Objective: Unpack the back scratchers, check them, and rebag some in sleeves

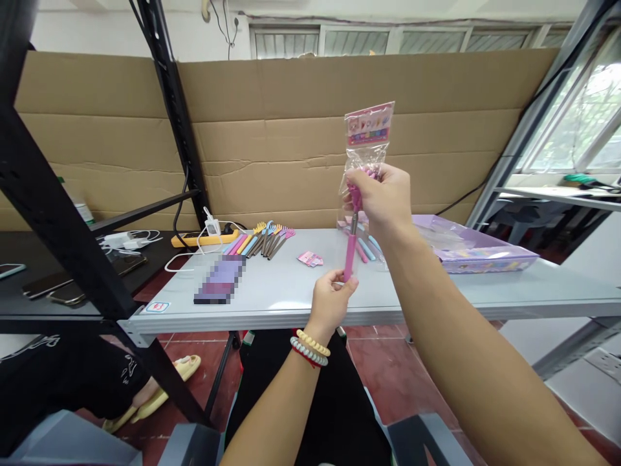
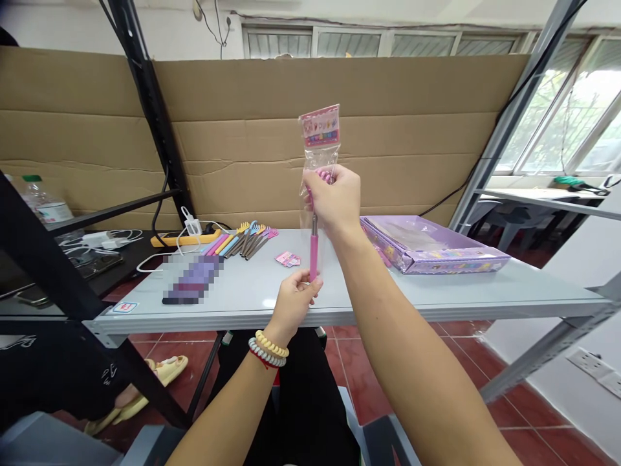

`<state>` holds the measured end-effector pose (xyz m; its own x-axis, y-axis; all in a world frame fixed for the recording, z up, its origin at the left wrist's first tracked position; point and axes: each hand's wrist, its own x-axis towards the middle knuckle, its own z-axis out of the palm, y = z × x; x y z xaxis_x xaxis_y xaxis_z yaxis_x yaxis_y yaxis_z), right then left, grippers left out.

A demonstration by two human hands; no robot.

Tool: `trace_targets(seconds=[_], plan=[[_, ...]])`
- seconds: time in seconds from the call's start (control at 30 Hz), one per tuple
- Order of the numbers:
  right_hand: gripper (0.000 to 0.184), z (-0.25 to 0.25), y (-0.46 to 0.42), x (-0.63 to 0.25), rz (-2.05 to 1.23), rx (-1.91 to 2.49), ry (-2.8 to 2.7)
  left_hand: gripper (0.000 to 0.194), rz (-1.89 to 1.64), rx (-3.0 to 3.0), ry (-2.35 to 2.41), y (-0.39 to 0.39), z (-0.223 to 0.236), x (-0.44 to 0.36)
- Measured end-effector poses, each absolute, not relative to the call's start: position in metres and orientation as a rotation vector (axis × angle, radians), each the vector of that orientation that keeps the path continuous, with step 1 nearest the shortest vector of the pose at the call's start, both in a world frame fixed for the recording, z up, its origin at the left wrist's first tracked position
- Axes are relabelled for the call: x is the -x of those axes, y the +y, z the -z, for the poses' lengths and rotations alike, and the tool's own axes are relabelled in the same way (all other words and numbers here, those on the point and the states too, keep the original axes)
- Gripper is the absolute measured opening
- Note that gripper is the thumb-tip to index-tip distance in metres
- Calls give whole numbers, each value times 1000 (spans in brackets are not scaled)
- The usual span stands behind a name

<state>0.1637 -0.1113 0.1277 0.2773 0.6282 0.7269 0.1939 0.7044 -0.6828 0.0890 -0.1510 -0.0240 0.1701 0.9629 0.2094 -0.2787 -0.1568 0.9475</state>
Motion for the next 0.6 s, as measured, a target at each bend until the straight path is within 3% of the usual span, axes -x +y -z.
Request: trace_targets(seconds=[0.33, 0.47, 0.6], plan=[[14, -156, -112, -178, -229, 743, -1283, 3, -1171, -1520, 1022, -152, 18, -76], [13, -147, -109, -166, -212, 733, -1259, 22, -1121, -1580, 1073, -152, 12, -78], [18, -174, -112, -183, -194, 700, -1018, 31, -1211, -1675, 1231, -159, 15, -63]])
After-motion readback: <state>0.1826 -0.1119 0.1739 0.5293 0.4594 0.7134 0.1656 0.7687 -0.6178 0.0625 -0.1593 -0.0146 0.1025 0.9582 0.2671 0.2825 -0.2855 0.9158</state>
